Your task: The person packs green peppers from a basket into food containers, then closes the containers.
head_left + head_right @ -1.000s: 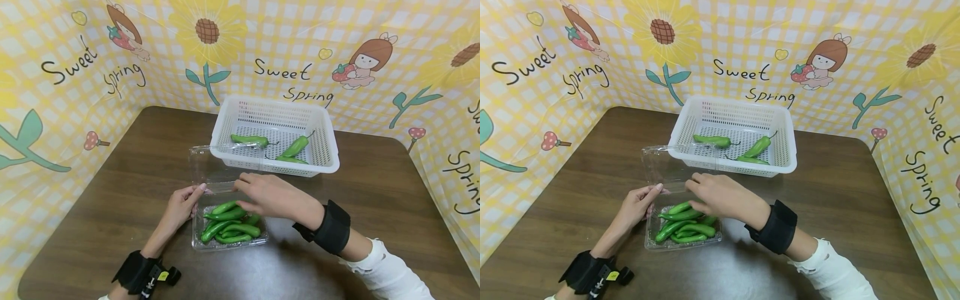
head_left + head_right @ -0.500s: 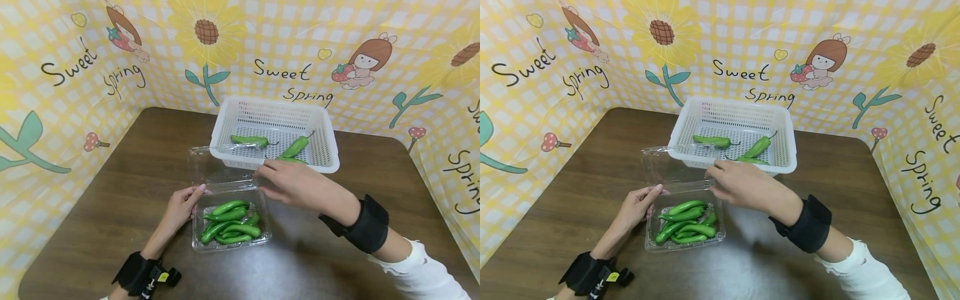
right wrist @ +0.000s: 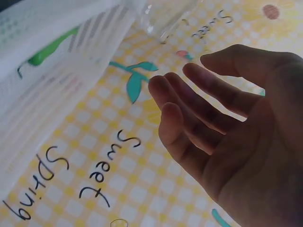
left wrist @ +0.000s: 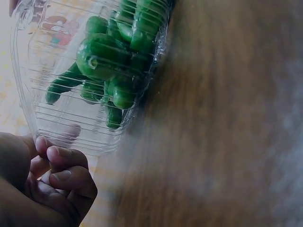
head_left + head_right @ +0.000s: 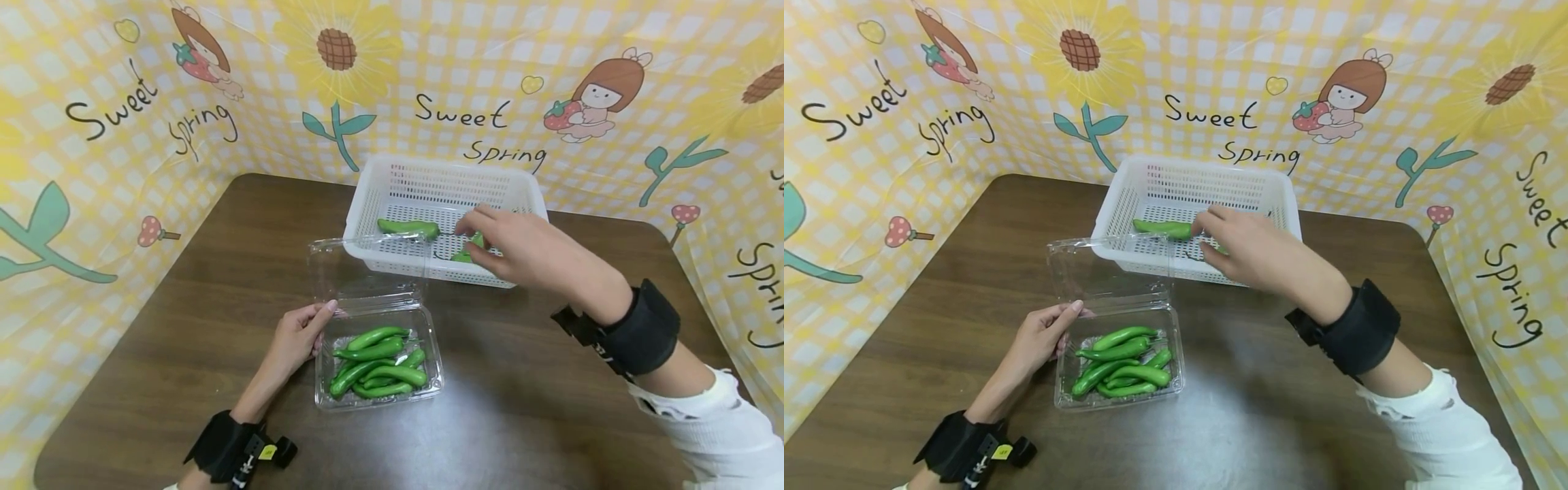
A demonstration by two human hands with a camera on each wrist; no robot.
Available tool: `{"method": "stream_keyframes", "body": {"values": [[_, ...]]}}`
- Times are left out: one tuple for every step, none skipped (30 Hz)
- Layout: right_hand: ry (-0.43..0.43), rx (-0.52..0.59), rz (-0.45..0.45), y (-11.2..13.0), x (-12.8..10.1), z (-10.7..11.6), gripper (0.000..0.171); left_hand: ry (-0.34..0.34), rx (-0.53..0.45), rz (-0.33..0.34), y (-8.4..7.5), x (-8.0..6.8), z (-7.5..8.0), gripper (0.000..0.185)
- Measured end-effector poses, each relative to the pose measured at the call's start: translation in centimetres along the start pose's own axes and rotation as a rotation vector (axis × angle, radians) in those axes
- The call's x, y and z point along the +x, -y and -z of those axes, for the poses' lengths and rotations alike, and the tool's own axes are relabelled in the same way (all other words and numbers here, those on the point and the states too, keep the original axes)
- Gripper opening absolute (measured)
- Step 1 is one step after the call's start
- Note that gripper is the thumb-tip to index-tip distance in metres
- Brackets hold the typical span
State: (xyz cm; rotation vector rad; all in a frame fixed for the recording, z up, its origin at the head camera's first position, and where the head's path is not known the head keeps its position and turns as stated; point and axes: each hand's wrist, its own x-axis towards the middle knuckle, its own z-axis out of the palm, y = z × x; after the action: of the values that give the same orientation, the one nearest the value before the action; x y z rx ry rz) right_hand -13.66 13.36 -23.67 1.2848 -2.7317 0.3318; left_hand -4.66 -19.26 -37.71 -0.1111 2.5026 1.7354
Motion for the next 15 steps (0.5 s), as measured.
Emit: {"method": "stream_keyframes", "body": {"values": [[-0.002, -0.004, -0.006, -0.3, 0.4, 0.1, 0.014, 0.000, 0.000, 0.002, 0.0, 0.0, 0.0, 0.033], [0.001, -0.007, -0.010, -0.5, 0.8, 0.2, 0.014, -0.001, -0.002, 0.006, 0.0, 0.0, 0.0, 0.033], [0.004, -0.014, -0.015, -0.8, 1.2, 0.2, 0.015, -0.001, -0.003, 0.010, 0.0, 0.0, 0.0, 0.032], [0.009, -0.021, -0.018, -1.0, 1.7, 0.2, 0.015, -0.001, -0.005, 0.014, 0.0, 0.0, 0.0, 0.032], [0.019, -0.027, -0.023, -1.2, 2.2, 0.1, 0.016, 0.000, -0.008, 0.018, 0.0, 0.0, 0.0, 0.032], [0.027, -0.034, -0.024, -1.4, 2.6, 0.1, 0.017, 0.001, -0.011, 0.020, 0.1, 0.0, 0.0, 0.032], [0.037, -0.039, -0.026, -1.6, 3.1, 0.0, 0.018, 0.001, -0.015, 0.021, 0.1, 0.0, 0.0, 0.032], [0.046, -0.045, -0.030, -1.8, 3.6, -0.1, 0.019, 0.001, -0.018, 0.020, 0.1, 0.0, 0.0, 0.032], [0.051, -0.049, -0.029, -2.0, 4.0, -0.2, 0.019, 0.001, -0.017, 0.015, 0.1, 0.0, 0.0, 0.032], [0.057, -0.053, -0.028, -2.3, 4.5, -0.3, 0.020, 0.001, -0.015, 0.009, 0.1, 0.0, 0.0, 0.032], [0.063, -0.055, -0.027, -2.5, 4.9, -0.3, 0.020, 0.000, -0.011, 0.004, 0.1, 0.0, 0.0, 0.032], [0.070, -0.056, -0.027, -2.8, 5.3, -0.4, 0.021, -0.002, -0.007, -0.001, 0.1, 0.0, 0.0, 0.032], [0.077, -0.055, -0.026, -3.0, 5.7, -0.5, 0.021, -0.004, -0.003, -0.004, 0.1, 0.0, 0.0, 0.032], [0.084, -0.054, -0.027, -3.3, 6.1, -0.7, 0.022, -0.006, 0.002, -0.007, 0.1, 0.0, 0.0, 0.032], [0.092, -0.054, -0.027, -3.5, 6.4, -0.8, 0.022, -0.007, 0.006, -0.010, 0.1, 0.0, 0.0, 0.032]]}}
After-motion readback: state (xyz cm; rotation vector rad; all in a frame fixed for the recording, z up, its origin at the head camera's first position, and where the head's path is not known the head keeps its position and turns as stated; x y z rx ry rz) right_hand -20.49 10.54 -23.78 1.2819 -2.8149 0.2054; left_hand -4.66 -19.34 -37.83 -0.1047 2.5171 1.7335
